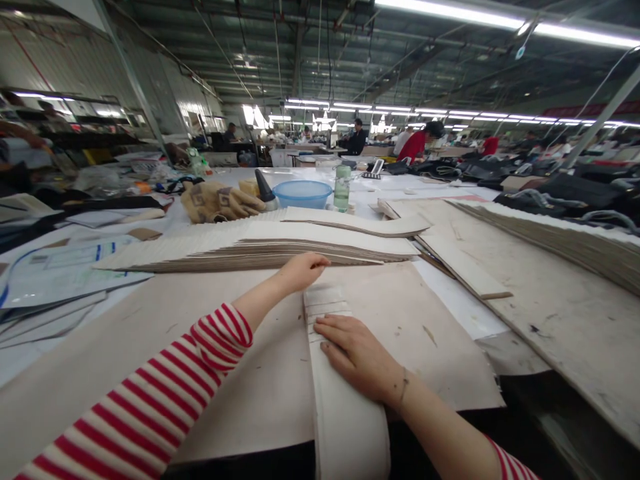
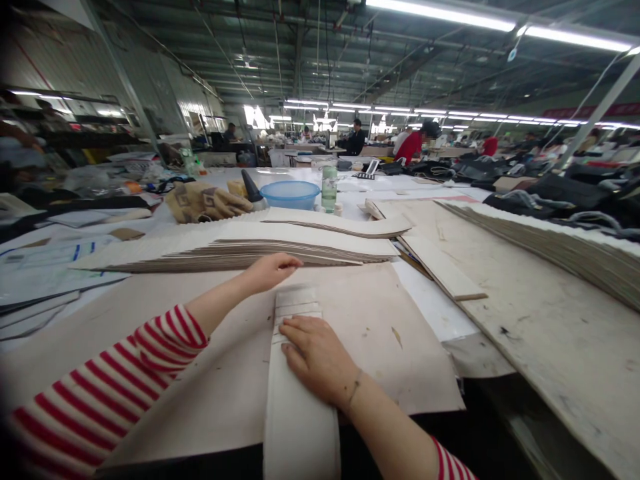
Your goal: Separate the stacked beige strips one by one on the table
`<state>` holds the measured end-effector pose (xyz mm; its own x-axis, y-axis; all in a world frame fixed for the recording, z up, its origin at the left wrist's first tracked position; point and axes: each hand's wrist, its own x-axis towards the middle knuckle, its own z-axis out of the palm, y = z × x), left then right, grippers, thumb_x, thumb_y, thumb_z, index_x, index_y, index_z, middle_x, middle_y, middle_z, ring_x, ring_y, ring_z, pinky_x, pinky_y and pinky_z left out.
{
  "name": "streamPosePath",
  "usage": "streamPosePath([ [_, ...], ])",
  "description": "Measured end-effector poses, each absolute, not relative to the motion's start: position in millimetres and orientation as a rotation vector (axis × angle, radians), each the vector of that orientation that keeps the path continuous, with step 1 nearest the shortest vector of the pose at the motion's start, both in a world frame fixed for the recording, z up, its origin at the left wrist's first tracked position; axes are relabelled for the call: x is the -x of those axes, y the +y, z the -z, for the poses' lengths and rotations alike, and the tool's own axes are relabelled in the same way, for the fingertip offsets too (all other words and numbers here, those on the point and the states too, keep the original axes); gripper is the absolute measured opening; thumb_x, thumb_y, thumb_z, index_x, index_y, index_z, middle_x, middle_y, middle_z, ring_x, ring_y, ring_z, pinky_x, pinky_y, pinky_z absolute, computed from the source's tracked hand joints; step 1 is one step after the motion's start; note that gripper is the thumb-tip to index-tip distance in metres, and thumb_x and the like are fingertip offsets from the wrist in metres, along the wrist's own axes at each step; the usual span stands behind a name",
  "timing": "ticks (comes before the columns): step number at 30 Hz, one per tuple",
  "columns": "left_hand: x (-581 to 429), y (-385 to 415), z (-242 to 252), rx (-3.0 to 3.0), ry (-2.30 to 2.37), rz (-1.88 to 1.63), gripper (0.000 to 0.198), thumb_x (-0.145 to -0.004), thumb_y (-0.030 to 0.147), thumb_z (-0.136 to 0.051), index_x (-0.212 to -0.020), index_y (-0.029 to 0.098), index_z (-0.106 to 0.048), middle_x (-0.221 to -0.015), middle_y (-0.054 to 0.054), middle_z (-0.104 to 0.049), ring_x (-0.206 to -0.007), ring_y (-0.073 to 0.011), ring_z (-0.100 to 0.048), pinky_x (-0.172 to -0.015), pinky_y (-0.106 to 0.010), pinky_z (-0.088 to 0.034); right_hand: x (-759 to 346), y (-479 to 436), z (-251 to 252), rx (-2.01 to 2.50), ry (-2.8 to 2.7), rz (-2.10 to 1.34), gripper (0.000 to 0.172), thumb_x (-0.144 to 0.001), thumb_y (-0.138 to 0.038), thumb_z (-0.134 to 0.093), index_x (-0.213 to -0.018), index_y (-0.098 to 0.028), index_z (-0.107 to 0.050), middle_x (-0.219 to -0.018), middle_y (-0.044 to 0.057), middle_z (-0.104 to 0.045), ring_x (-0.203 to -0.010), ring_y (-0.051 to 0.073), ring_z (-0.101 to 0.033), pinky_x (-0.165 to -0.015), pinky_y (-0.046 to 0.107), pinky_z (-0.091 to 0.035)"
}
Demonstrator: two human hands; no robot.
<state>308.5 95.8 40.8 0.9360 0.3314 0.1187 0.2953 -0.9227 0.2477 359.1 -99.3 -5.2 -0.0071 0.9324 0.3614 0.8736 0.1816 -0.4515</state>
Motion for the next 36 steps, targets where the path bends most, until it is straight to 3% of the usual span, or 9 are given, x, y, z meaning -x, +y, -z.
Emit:
streamPosePath([
  [11, -297, 76, -14, -2.879, 0.498, -0.176, 0.025, -0.077, 0.015, -0.043, -0.087, 0.017, -0.066, -0.092, -0.006, -0.063, -0.088, -0.017, -0.056, -0.081, -0.024, -0.041, -358, -99, 3, 1.691, -1.879, -0.118, 0.033, -0.084, -0.023, -0.043, -0.115, -0.019, -0.055, -0.117, 0.005, -0.057, -0.11, 0.018, -0.048, -0.097, 0.035, -0.035],
  [17, -297, 76, -17, -2.841, 0.59, -0.126, 0.023, -0.077, 0.017, -0.042, -0.086, 0.017, -0.064, -0.091, -0.005, -0.063, -0.085, -0.0165, -0.056, -0.077, -0.024, -0.041, -359, -99, 4, 1.7, -1.879, -0.124, 0.033, -0.085, -0.024, -0.043, -0.116, -0.019, -0.054, -0.118, 0.006, -0.057, -0.112, 0.018, -0.047, -0.097, 0.035, -0.035],
  [22, -316, 87, -20, -2.772, 0.665, 0.042, 0.023, -0.075, 0.03, -0.049, -0.087, 0.016, -0.062, -0.081, -0.003, -0.065, -0.072, -0.0159, -0.058, -0.061, -0.022, -0.042, -358, -99, 4, 1.712, -1.889, -0.124, 0.033, -0.084, -0.023, -0.043, -0.115, -0.018, -0.055, -0.118, 0.006, -0.056, -0.112, 0.018, -0.047, -0.098, 0.034, -0.034],
  [27, -329, 90, -34, -2.747, 0.588, 0.211, 0.031, -0.07, 0.045, -0.054, -0.076, 0.016, -0.064, -0.073, -0.002, -0.065, -0.068, -0.0165, -0.057, -0.057, -0.022, -0.04, -358, -100, 3, 1.709, -1.88, -0.117, 0.033, -0.085, -0.023, -0.043, -0.115, -0.019, -0.054, -0.117, 0.005, -0.057, -0.111, 0.017, -0.047, -0.098, 0.033, -0.034],
  [32, -331, 86, -36, -2.73, 0.48, 0.233, 0.023, -0.066, 0.027, -0.058, -0.087, 0.018, -0.063, -0.082, 0.001, -0.067, -0.074, -0.0136, -0.058, -0.06, -0.018, -0.041, -359, -99, 3, 1.692, -1.879, -0.129, 0.032, -0.085, -0.023, -0.042, -0.115, -0.019, -0.054, -0.117, 0.005, -0.057, -0.111, 0.017, -0.047, -0.098, 0.033, -0.034],
  [36, -333, 81, -26, -2.766, 0.446, 0.164, 0.031, -0.062, 0.011, -0.054, -0.09, 0.018, -0.063, -0.085, 0.0, -0.067, -0.076, -0.0135, -0.059, -0.063, -0.018, -0.042, -359, -100, 4, 1.686, -1.874, -0.125, 0.032, -0.085, -0.023, -0.042, -0.115, -0.019, -0.054, -0.118, 0.004, -0.057, -0.111, 0.017, -0.047, -0.098, 0.033, -0.033],
])
